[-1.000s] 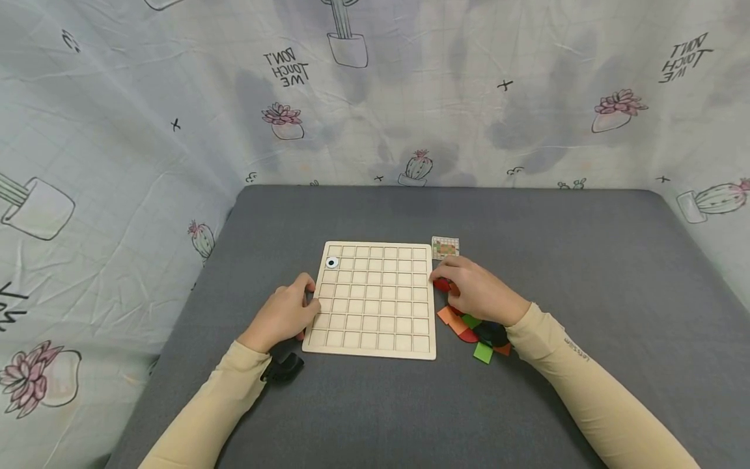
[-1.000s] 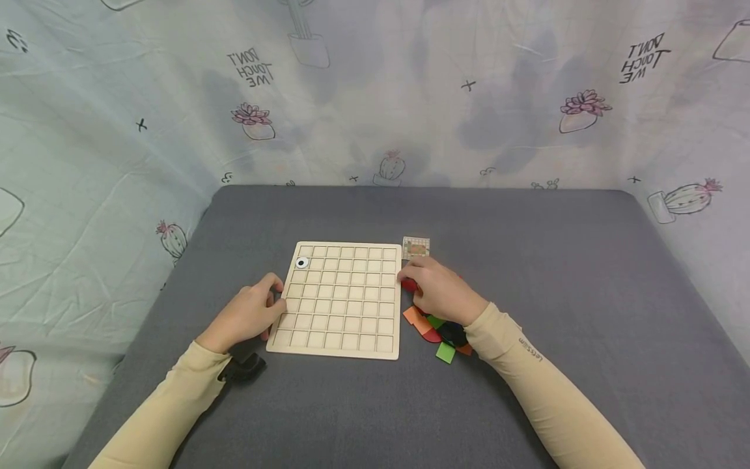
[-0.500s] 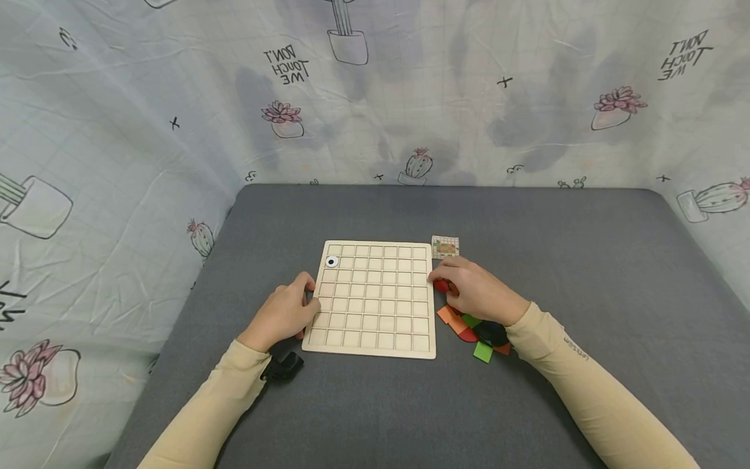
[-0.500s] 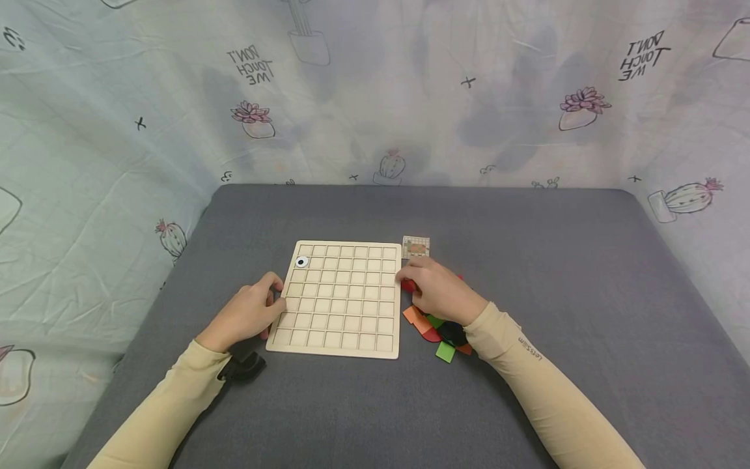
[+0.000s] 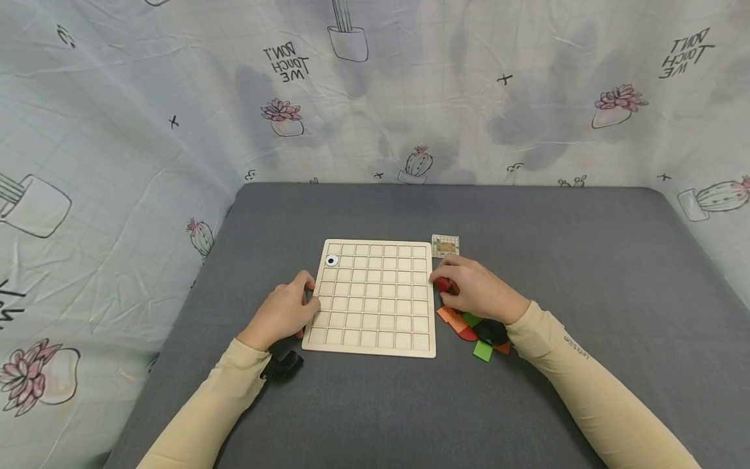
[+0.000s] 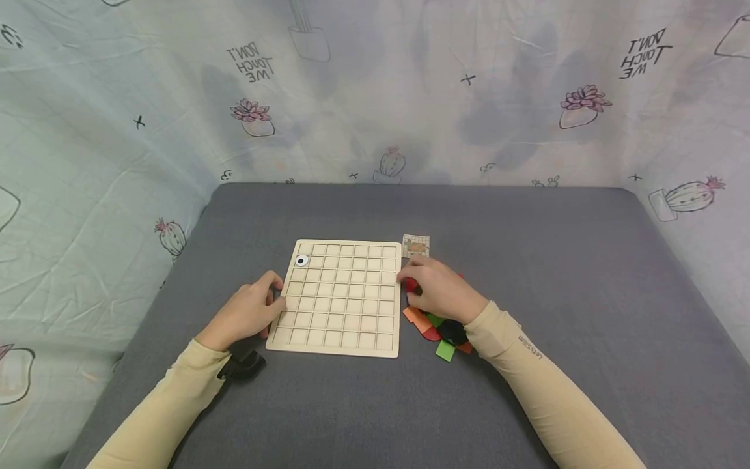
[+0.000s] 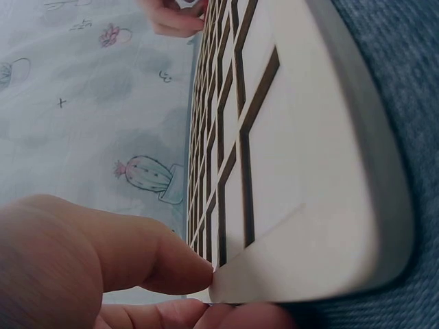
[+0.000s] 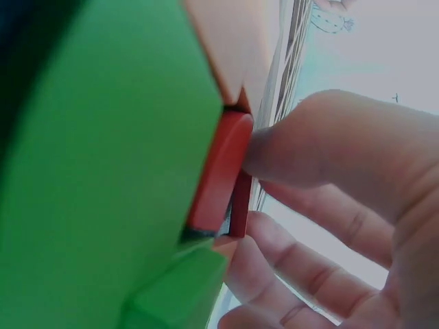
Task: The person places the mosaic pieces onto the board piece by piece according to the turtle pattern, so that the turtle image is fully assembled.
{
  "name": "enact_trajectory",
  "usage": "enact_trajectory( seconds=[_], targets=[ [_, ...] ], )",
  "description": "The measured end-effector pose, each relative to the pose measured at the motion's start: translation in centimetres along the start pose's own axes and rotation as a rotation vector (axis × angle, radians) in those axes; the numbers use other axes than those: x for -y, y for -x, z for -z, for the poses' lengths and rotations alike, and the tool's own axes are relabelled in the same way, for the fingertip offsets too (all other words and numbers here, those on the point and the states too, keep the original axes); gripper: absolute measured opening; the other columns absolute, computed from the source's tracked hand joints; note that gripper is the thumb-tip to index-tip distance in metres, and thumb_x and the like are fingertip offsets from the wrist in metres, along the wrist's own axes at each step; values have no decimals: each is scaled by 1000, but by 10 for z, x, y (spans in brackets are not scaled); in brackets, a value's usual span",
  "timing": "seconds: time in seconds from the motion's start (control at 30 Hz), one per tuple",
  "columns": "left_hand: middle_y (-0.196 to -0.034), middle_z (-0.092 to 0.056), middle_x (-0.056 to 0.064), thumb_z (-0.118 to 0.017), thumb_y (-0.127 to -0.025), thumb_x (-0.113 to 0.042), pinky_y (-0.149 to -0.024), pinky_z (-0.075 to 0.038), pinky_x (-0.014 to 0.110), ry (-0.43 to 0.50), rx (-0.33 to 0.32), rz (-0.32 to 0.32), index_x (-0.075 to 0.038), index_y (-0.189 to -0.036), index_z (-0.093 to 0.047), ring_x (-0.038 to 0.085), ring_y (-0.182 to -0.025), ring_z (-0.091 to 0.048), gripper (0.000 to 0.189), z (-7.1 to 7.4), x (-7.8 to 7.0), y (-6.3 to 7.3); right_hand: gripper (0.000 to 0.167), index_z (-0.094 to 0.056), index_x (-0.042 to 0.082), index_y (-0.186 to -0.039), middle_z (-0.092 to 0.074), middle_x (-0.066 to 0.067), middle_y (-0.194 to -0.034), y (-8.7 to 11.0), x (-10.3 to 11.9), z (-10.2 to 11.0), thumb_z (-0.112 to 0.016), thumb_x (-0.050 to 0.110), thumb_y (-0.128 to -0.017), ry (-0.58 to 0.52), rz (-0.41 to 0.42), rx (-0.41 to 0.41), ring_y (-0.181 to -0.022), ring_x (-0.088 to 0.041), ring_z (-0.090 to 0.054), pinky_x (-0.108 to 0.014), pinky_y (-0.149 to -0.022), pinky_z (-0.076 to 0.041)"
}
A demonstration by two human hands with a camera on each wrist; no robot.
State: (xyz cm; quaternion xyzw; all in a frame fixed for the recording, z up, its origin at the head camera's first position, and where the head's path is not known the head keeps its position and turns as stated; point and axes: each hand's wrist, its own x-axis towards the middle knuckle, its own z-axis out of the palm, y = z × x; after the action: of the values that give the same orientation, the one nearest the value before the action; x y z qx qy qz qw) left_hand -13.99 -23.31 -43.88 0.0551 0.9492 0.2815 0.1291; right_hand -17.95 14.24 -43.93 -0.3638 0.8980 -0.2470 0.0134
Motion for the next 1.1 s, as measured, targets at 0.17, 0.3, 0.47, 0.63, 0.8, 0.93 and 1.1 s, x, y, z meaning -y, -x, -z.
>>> enact_trajectory(
  seconds=[0.17, 0.3, 0.47, 0.63, 0.8, 0.93, 1.1],
  targets=[
    [-69, -58, 5, -55, -103, -17, -48, -44, 33, -2, 2, 0, -4, -126, -51, 17, -43, -60, 27, 0, -1, 0, 16, -78, 10, -99, -65, -4, -104, 0, -2, 1, -77, 1, -87, 1, -24, 0, -77, -12, -58, -28, -69, -52],
    [-69, -58, 5, -55, -103, -17, -49, -44, 34, -5, 2, 3, -4, -126, -51, 17, -43, -59, 26, 0, -2, 0, 16, -78, 10, -99, -65, -3, -99, 0, -4, 2, -76, 0, -87, -14, -30, -4, -75, -11, -58, -27, -67, -51],
    [-67, -58, 5, -55, -103, -16, -48, -44, 33, -5, -1, 3, -4, -125, -51, 17, -43, -59, 26, 1, -4, 1, 20, -78, 9, -100, -65, -4, -96, 0, -6, 2, -73, -5, -86, -17, -22, -13, -74, -12, -57, -26, -66, -50],
    [-67, -58, 5, -56, -103, -16, -48, -43, 33, -6, -2, 3, -3, -125, -51, 17, -43, -59, 26, 1, -6, 1, 18, -78, 9, -99, -62, -3, -91, -1, -6, 4, -74, -4, -86, -21, -26, -24, -70, -10, -54, -25, -63, -48],
    [-66, -58, 5, -56, -103, -16, -48, -43, 33, -5, -4, 10, -3, -125, -51, 17, -43, -59, 26, 0, -7, 1, 14, -78, 9, -96, -61, -1, -88, -2, -6, 6, -76, 0, -86, 28, -17, -70, -69, -9, -51, -25, -63, -47],
    [-67, -58, 5, -56, -103, -16, -48, -43, 33, -7, -4, 19, -4, -125, -51, 17, -43, -59, 26, 0, -8, 0, 13, -78, 10, -97, -67, -6, -97, -4, -5, 8, -78, 3, -86, 55, -24, -98, -84, -21, -63, -31, -67, -51],
    [-67, -58, 6, -56, -104, -17, -48, -43, 33, -6, 0, 26, -4, -125, -51, 18, -43, -59, 26, 0, -10, 0, 12, -76, 9, -96, -70, -15, -113, -8, -3, 11, -77, 3, -86, 44, -20, -119, -114, -37, -66, -38, -75, -55]
  ],
)
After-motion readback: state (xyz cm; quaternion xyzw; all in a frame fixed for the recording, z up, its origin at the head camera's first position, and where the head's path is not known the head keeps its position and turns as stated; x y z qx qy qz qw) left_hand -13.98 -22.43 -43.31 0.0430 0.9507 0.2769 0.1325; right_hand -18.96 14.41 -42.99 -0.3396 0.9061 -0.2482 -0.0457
